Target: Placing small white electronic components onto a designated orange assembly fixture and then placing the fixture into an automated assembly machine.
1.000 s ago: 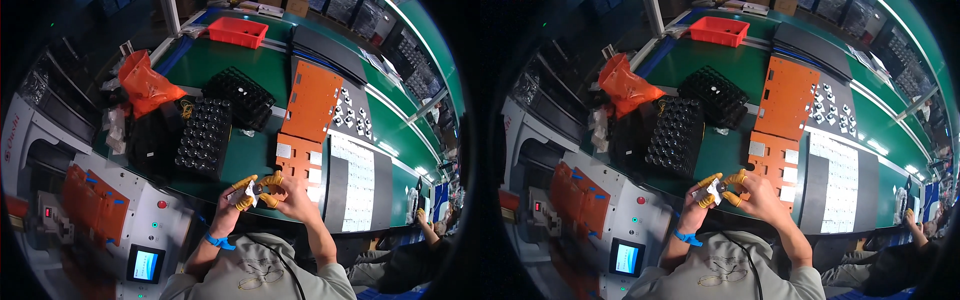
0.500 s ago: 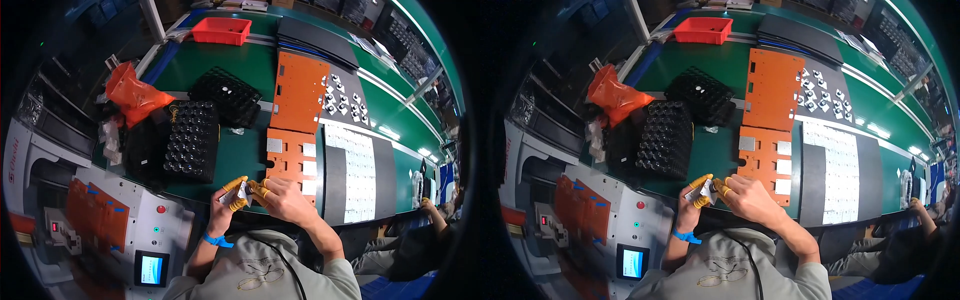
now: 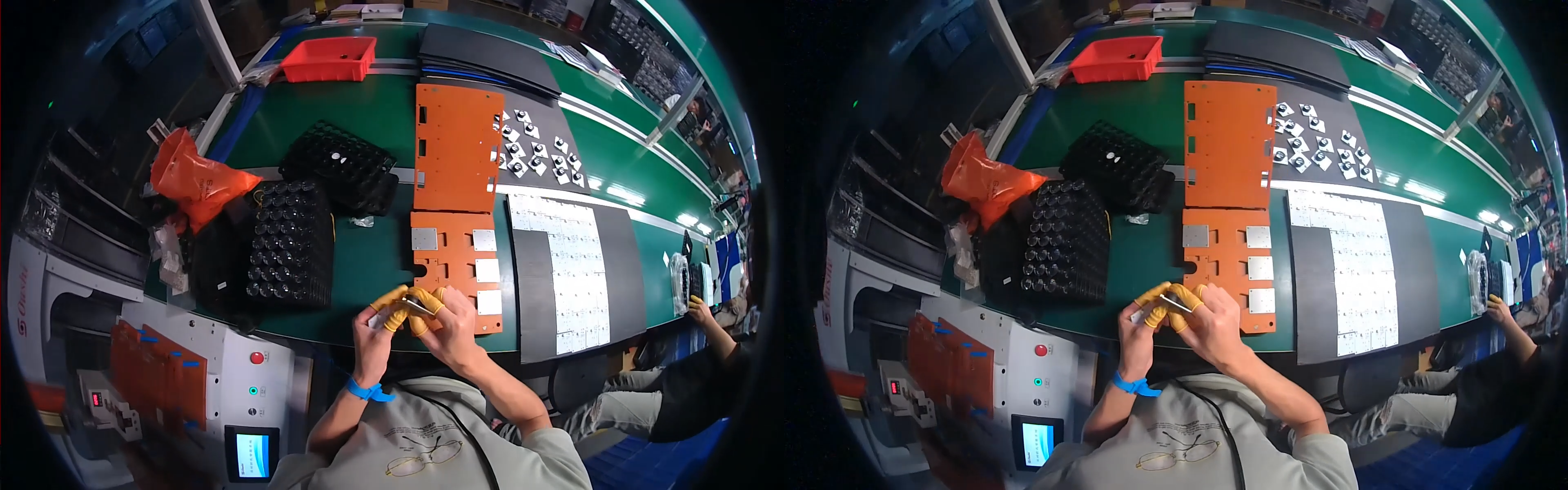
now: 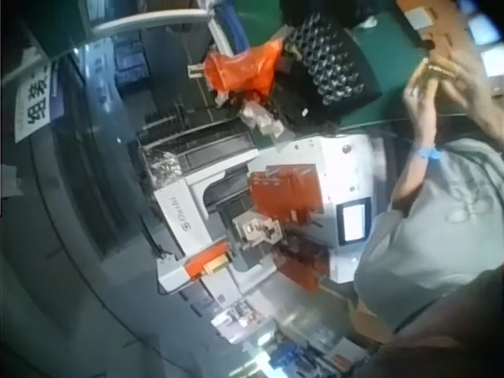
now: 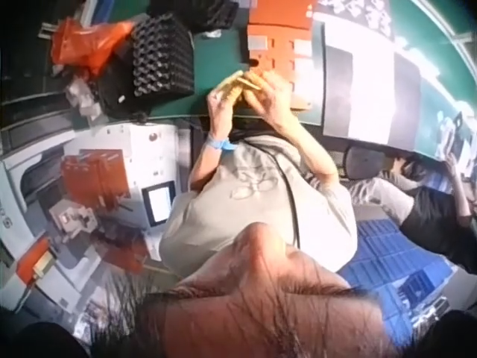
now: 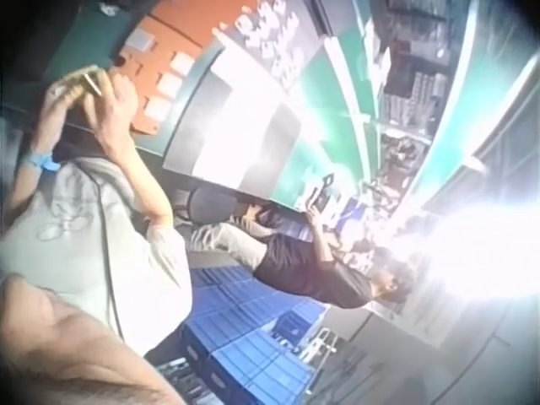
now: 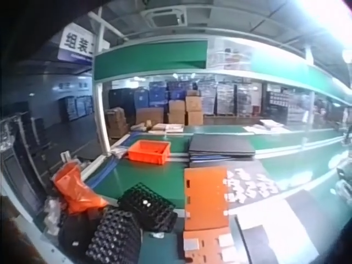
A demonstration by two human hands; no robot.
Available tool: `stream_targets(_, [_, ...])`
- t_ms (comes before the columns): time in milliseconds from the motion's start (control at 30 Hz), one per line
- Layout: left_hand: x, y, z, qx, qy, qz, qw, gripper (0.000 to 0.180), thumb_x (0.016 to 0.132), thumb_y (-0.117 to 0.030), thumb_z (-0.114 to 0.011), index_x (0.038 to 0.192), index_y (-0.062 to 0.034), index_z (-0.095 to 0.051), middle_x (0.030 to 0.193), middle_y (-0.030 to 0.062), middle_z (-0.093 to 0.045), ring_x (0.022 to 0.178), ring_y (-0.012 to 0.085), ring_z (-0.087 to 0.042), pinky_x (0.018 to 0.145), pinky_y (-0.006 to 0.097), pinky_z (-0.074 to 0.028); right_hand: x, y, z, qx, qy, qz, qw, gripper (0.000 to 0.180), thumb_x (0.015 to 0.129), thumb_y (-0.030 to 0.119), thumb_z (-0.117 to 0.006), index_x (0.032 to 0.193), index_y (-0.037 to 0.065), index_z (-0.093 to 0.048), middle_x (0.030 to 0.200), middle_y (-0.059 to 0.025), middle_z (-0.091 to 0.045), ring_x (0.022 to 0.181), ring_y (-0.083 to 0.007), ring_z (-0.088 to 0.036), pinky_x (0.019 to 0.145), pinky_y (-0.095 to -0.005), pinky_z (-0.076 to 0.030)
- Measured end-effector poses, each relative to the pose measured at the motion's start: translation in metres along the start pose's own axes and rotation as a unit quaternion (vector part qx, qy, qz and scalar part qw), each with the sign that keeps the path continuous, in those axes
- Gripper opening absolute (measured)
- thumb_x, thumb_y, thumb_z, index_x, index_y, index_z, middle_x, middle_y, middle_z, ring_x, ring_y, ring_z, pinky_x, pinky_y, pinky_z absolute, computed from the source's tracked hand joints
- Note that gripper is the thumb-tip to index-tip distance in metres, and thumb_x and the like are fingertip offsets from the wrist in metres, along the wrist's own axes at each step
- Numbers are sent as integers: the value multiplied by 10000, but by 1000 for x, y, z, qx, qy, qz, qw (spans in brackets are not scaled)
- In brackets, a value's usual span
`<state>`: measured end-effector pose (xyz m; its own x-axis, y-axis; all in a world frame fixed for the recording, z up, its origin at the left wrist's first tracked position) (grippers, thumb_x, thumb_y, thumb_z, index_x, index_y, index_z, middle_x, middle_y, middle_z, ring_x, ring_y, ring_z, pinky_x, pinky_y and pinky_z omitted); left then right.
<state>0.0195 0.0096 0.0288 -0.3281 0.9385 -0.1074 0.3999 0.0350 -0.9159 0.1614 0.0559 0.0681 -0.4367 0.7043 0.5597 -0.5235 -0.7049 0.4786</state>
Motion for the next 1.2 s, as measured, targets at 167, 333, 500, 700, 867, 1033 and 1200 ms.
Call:
stream_targets(167, [5, 14, -6, 25, 34, 35, 999, 181, 957, -203, -683, 986, -24, -697, 772, -42, -611, 673, 39, -513, 608, 213, -394, -10, -16, 2, 168, 12, -114, 979, 347, 792, 138, -792, 1113, 24, -725, 832, -114, -515, 735, -264, -547, 613, -368, -461])
stream_targets(333, [58, 17, 3, 263, 5, -126, 956, 264, 911, -170, -751, 807, 52, -654, 668, -40, -525, 613, 31, -400, 512, 253, -321, -19, -29, 20, 136, 3, -152, 979, 487, 826, 31, -736, 1301, 14, -627, 909, -89, -509, 789, -213, -523, 683, -294, -443])
stream_targets(500, [94, 33, 6, 380, 45, -139, 914, 239, 871, -141, -778, 876, 88, -712, 635, 72, -601, 578, 65, -462, 503, 283, -362, -43, -45, 46, 149, -46, -231, 960, 522, 844, -10, -716, 1350, 6, -589, 903, -40, -453, 722, -132, -438, 634, -254, -401])
stream_targets(700, [113, 22, -10, 473, 134, 51, 869, 311, 802, -224, -827, 917, 52, -740, 664, 153, -646, 552, 150, -542, 515, 336, -412, -55, -45, 47, 203, -71, -293, 931, 484, 854, -30, -699, 1327, -2, -600, 875, -22, -437, 690, -105, -424, 576, -218, -353])
stream_targets(867, [67, -7, -25, 463, 16, -199, 864, 462, 832, -225, -811, 1211, -16, -648, 779, 66, -541, 672, 202, -550, 604, 364, -457, -32, -21, 28, 88, 74, -145, 983, 574, 798, 126, -797, 1325, 20, -596, 1065, -129, -586, 927, -297, -588, 844, -396, -496])
stream_targets(1033, [6, 20, 2, -34, 148, 160, 975, 518, 1077, -337, -449, 1495, -43, -363, 1349, 29, -520, 1164, 98, -519, 1012, 266, -431, 10, -1, 8, 97, 142, 60, 983, 580, 745, 257, -831, 1215, -2, -610, 1170, -160, -603, 1107, -381, -578, 1055, -503, -418])
stream_targets(1200, [3, -18, 33, -57, 234, 155, 958, 455, 1041, -245, -543, 1419, -7, -459, 1347, 53, -558, 1212, 127, -552, 1030, 302, -455, 39, 0, 4, 140, 180, 130, 965, 526, 741, 259, -831, 1165, 10, -643, 1117, -143, -620, 1057, -355, -600, 987, -479, -467])
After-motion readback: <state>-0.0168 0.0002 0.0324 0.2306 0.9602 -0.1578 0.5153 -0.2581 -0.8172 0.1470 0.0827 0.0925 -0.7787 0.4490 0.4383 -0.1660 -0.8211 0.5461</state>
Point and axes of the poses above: each hand's wrist, its own x-axis towards the middle knuckle, its own z-axis out of the back of the hand, y = z × x, the point moved 2 cm from there along x, towards the middle knuckle
